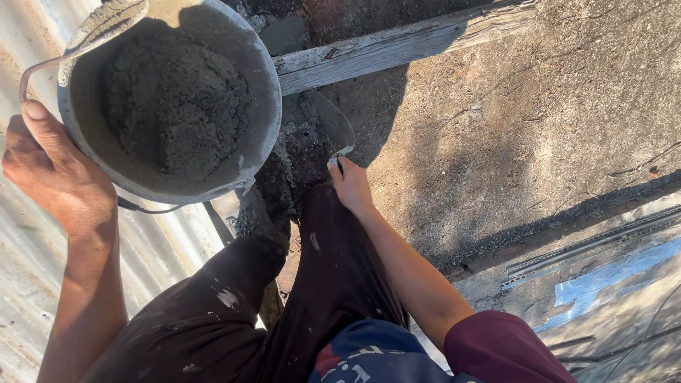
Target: Applying mortar to a brick wall using a trowel on a rooftop
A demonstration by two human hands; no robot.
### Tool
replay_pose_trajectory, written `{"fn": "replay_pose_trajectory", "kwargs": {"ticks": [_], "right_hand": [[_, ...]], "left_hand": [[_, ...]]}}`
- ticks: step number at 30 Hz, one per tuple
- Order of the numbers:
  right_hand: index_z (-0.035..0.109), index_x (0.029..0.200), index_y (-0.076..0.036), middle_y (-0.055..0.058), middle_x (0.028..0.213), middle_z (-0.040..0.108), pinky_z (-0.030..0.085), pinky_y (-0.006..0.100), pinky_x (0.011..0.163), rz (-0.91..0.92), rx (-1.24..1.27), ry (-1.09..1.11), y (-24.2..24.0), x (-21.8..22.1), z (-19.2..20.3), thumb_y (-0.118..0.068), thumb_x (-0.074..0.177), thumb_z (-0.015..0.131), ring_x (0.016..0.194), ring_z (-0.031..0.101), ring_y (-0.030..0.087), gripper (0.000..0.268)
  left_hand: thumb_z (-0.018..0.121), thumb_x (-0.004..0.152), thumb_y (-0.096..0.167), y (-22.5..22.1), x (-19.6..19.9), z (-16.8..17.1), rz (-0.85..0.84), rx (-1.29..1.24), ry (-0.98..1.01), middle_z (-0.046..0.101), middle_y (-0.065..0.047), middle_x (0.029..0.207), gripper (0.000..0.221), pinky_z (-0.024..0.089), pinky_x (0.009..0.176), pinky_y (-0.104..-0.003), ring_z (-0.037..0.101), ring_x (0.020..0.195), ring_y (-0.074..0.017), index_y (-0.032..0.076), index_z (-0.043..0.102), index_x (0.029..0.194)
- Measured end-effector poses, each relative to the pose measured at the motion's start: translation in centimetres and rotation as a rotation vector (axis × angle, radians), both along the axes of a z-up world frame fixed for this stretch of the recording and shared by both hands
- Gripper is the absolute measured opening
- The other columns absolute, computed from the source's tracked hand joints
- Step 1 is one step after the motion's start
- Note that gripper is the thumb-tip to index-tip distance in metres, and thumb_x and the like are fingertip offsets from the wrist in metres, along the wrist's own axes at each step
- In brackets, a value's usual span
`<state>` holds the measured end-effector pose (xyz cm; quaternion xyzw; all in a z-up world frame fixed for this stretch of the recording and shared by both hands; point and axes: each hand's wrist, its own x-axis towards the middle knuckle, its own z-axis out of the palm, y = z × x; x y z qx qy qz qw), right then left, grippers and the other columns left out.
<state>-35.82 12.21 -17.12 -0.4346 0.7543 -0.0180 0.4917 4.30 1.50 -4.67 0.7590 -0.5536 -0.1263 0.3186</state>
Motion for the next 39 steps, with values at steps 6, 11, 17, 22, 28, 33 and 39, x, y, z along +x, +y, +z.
{"fn": "replay_pose_trajectory", "kwargs": {"ticks": [6,11,17,22,28,33,39], "right_hand": [[0.051,0.082,-0.014,0.002,0.062,0.069,0.042,0.036,0.058,0.091,-0.097,-0.015,1.6,-6.2,2.9,-0.041,0.102,0.051,0.052,0.056,0.015,0.033],[0.062,0.072,-0.011,0.006,0.065,0.063,0.041,0.032,0.060,0.106,0.202,-0.010,-0.2,-7.8,0.9,-0.063,0.102,0.039,0.057,0.059,0.018,0.065],[0.065,0.080,-0.006,0.006,0.067,0.062,0.046,0.028,0.045,-0.183,0.339,-0.165,-2.7,-2.9,-0.3,-0.037,0.108,0.052,0.049,0.056,0.015,0.043],[0.059,0.079,-0.007,0.003,0.064,0.052,0.034,0.025,0.041,-0.699,0.392,-0.485,-2.6,-0.9,-0.3,-0.031,0.104,0.052,0.047,0.044,0.012,0.036],[0.056,0.091,-0.002,0.008,0.075,0.049,0.040,0.031,0.051,-1.230,0.354,-0.823,-1.8,7.2,1.3,-0.028,0.110,0.044,0.057,0.045,0.017,0.034],[0.052,0.097,-0.003,0.009,0.083,0.046,0.040,0.037,0.059,-1.344,0.328,-0.808,-2.7,11.8,-0.8,-0.029,0.115,0.039,0.065,0.042,0.019,0.034],[0.054,0.093,-0.001,0.009,0.079,0.048,0.041,0.034,0.054,-1.336,0.218,-0.831,-3.6,12.5,-3.6,-0.029,0.113,0.041,0.060,0.047,0.019,0.037]], "left_hand": [[0.043,0.136,0.026,0.2,0.0,0.5,-0.074,-0.045,-0.056,0.058,-0.019,0.089,0.055,0.046,0.080,-0.047,0.052,0.083,-0.0299,-0.008,0.053,0.095],[0.042,0.137,0.030,0.2,0.3,0.1,-0.044,0.007,-0.037,0.051,-0.014,0.087,0.057,0.045,0.083,-0.045,0.049,0.084,-0.0267,-0.002,0.046,0.091],[0.039,0.136,0.028,-0.1,-0.7,1.6,-0.075,-0.017,-0.020,0.052,-0.017,0.094,0.052,0.044,0.083,-0.046,0.042,0.090,-0.0272,-0.008,0.046,0.099],[0.035,0.132,0.034,-0.8,-0.8,2.3,-0.028,0.039,0.042,0.038,-0.011,0.095,0.050,0.041,0.086,-0.046,0.034,0.092,-0.0252,0.000,0.034,0.096],[0.037,0.129,0.034,-1.8,0.2,1.4,0.065,0.121,0.235,0.022,0.000,0.083,0.048,0.031,0.077,-0.038,0.022,0.082,-0.0172,0.014,0.019,0.090],[0.039,0.134,0.035,-1.8,0.7,1.1,-0.010,0.108,0.057,0.033,-0.006,0.089,0.052,0.038,0.084,-0.043,0.031,0.088,-0.0224,0.005,0.030,0.092],[0.045,0.129,0.042,-1.8,-0.4,1.2,0.124,0.077,0.259,0.033,-0.002,0.077,0.055,0.046,0.084,-0.037,0.033,0.081,-0.0162,0.013,0.026,0.086]]}}
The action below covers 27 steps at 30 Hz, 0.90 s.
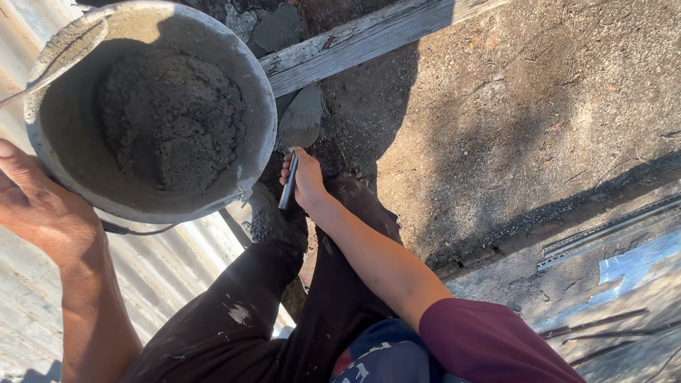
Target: Applying mortar to a brick wall using a trowel on a rooftop
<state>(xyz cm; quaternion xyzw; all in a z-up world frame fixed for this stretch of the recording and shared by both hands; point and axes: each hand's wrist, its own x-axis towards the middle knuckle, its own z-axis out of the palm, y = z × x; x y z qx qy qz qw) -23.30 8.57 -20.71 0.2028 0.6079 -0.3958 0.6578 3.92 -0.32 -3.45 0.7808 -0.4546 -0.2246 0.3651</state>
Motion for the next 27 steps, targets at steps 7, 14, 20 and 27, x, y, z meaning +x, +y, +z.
{"fn": "replay_pose_trajectory", "kwargs": {"ticks": [7,14,20,27], "right_hand": [[0.056,0.091,-0.002,0.007,0.072,0.049,0.040,0.033,0.051,0.252,0.068,0.020,1.4,0.1,-0.2,-0.029,0.113,0.043,0.056,0.047,0.017,0.037],[0.058,0.089,-0.002,0.007,0.072,0.048,0.039,0.033,0.052,0.203,0.055,0.034,4.8,-1.0,0.4,-0.026,0.112,0.042,0.055,0.043,0.018,0.037],[0.055,0.091,-0.003,0.007,0.073,0.048,0.040,0.033,0.051,-0.014,0.035,-0.051,0.3,-0.6,-0.7,-0.026,0.110,0.042,0.056,0.045,0.016,0.033],[0.057,0.087,-0.003,0.007,0.070,0.049,0.039,0.034,0.052,0.229,0.066,0.003,2.7,1.6,-0.5,-0.028,0.111,0.043,0.056,0.046,0.019,0.037]], "left_hand": [[0.055,0.121,0.028,-0.3,0.1,-0.9,0.141,-0.011,0.154,0.029,0.000,0.081,0.048,0.038,0.075,-0.034,0.030,0.083,-0.0161,0.018,0.023,0.088],[0.044,0.130,0.037,0.1,0.1,0.3,-0.029,-0.005,-0.014,0.035,-0.003,0.081,0.052,0.044,0.082,-0.037,0.034,0.083,-0.0171,0.010,0.030,0.087],[0.035,0.127,0.038,-0.6,-0.6,1.8,-0.211,-0.069,-0.198,0.024,-0.007,0.089,0.049,0.033,0.082,-0.045,0.024,0.088,-0.0234,0.006,0.021,0.092],[0.037,0.127,0.039,-1.0,-1.2,2.0,-0.241,-0.128,-0.104,0.027,-0.008,0.095,0.048,0.037,0.087,-0.045,0.027,0.092,-0.0247,0.006,0.024,0.095]]}}
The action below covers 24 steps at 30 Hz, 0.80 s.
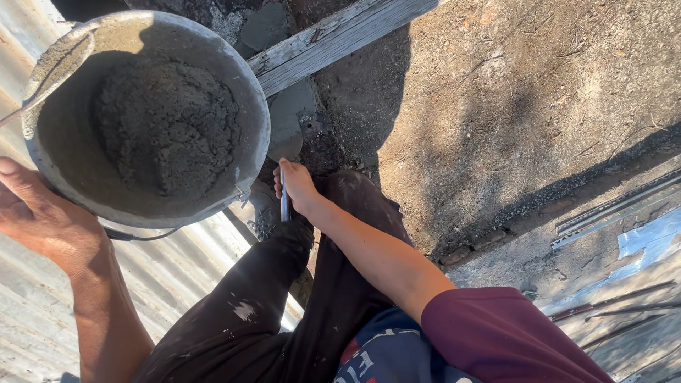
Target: Applying mortar to a brick wall using a trowel on a rooftop
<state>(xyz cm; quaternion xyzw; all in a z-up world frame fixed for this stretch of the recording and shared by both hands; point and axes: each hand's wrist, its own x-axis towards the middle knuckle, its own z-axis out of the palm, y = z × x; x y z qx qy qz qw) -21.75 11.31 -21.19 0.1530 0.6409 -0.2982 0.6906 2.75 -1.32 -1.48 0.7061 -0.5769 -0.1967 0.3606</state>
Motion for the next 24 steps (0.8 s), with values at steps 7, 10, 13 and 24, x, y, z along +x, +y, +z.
{"fn": "replay_pose_trajectory", "kwargs": {"ticks": [7,10,13,24], "right_hand": [[0.056,0.081,-0.006,0.004,0.069,0.047,0.037,0.032,0.051,0.256,-0.005,0.065,3.3,-1.6,0.4,-0.030,0.110,0.046,0.055,0.043,0.016,0.039],[0.054,0.081,-0.005,0.006,0.070,0.046,0.037,0.033,0.050,0.080,-0.025,0.075,-0.1,-1.7,0.4,-0.025,0.108,0.044,0.053,0.043,0.017,0.035],[0.055,0.085,-0.004,0.007,0.071,0.046,0.038,0.034,0.051,-0.005,0.021,0.033,-1.7,-0.5,1.1,-0.022,0.108,0.043,0.054,0.044,0.019,0.032],[0.057,0.079,-0.006,0.005,0.071,0.052,0.039,0.032,0.052,0.587,0.046,0.011,1.7,-2.8,3.6,-0.028,0.109,0.046,0.058,0.047,0.016,0.039]], "left_hand": [[0.032,0.130,0.033,-1.4,-3.1,3.3,-0.172,-0.094,-0.095,0.057,-0.033,0.118,0.061,0.043,0.099,-0.050,0.044,0.110,-0.0323,-0.023,0.051,0.117],[0.035,0.127,0.039,-0.3,-1.8,1.9,-0.050,-0.028,-0.043,0.043,-0.020,0.107,0.052,0.040,0.091,-0.046,0.036,0.102,-0.0277,-0.009,0.040,0.108],[0.038,0.125,0.049,0.8,0.3,-0.1,0.105,0.104,-0.015,0.032,-0.005,0.085,0.056,0.039,0.079,-0.041,0.030,0.085,-0.0208,0.006,0.030,0.090],[0.035,0.122,0.053,0.3,0.3,-0.4,0.122,0.116,-0.049,0.024,-0.002,0.084,0.054,0.033,0.074,-0.039,0.025,0.083,-0.0188,0.012,0.021,0.090]]}}
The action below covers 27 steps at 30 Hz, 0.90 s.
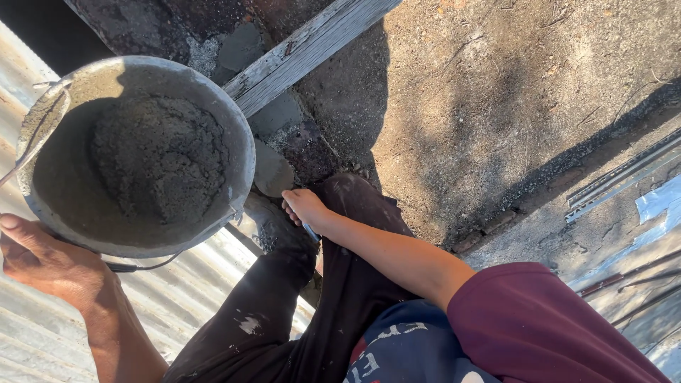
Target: Applying mortar to a brick wall using a trowel on a rooftop
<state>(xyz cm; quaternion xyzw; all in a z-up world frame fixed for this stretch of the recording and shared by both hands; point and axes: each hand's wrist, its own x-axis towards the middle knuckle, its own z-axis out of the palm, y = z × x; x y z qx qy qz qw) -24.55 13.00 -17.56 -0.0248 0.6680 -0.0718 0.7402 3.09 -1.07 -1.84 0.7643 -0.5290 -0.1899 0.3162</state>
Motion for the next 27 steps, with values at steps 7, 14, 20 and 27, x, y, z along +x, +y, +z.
{"fn": "replay_pose_trajectory", "kwargs": {"ticks": [7,14,20,27], "right_hand": [[0.056,0.089,-0.005,0.006,0.074,0.050,0.043,0.033,0.055,-0.589,0.005,0.019,-2.2,-1.7,-1.2,-0.026,0.110,0.044,0.058,0.048,0.018,0.033],[0.057,0.088,-0.006,0.007,0.073,0.051,0.042,0.035,0.054,-0.747,0.077,0.015,-2.3,-0.3,-2.8,-0.027,0.111,0.043,0.057,0.049,0.019,0.034],[0.054,0.087,-0.004,0.008,0.074,0.050,0.045,0.035,0.057,-0.811,0.169,-0.031,1.7,0.3,-0.3,-0.025,0.111,0.041,0.058,0.047,0.020,0.034],[0.056,0.079,-0.006,0.006,0.069,0.048,0.038,0.032,0.052,-0.692,0.019,0.029,-3.1,0.2,-2.1,-0.025,0.107,0.046,0.053,0.045,0.017,0.035]], "left_hand": [[0.037,0.122,0.057,0.3,-0.6,0.7,0.020,0.025,0.036,0.028,-0.002,0.076,0.062,0.037,0.075,-0.038,0.027,0.079,-0.0172,0.010,0.024,0.085],[0.041,0.122,0.058,0.6,-0.7,0.5,0.091,0.060,0.080,0.035,0.000,0.075,0.061,0.044,0.076,-0.034,0.034,0.077,-0.0141,0.013,0.027,0.083],[0.038,0.124,0.056,0.3,0.1,0.2,0.045,0.050,0.014,0.033,-0.003,0.079,0.060,0.039,0.075,-0.037,0.031,0.081,-0.0172,0.009,0.029,0.087],[0.039,0.120,0.065,0.3,-0.6,0.7,0.051,0.064,0.015,0.031,-0.002,0.075,0.066,0.040,0.075,-0.037,0.028,0.078,-0.0173,0.009,0.030,0.086]]}}
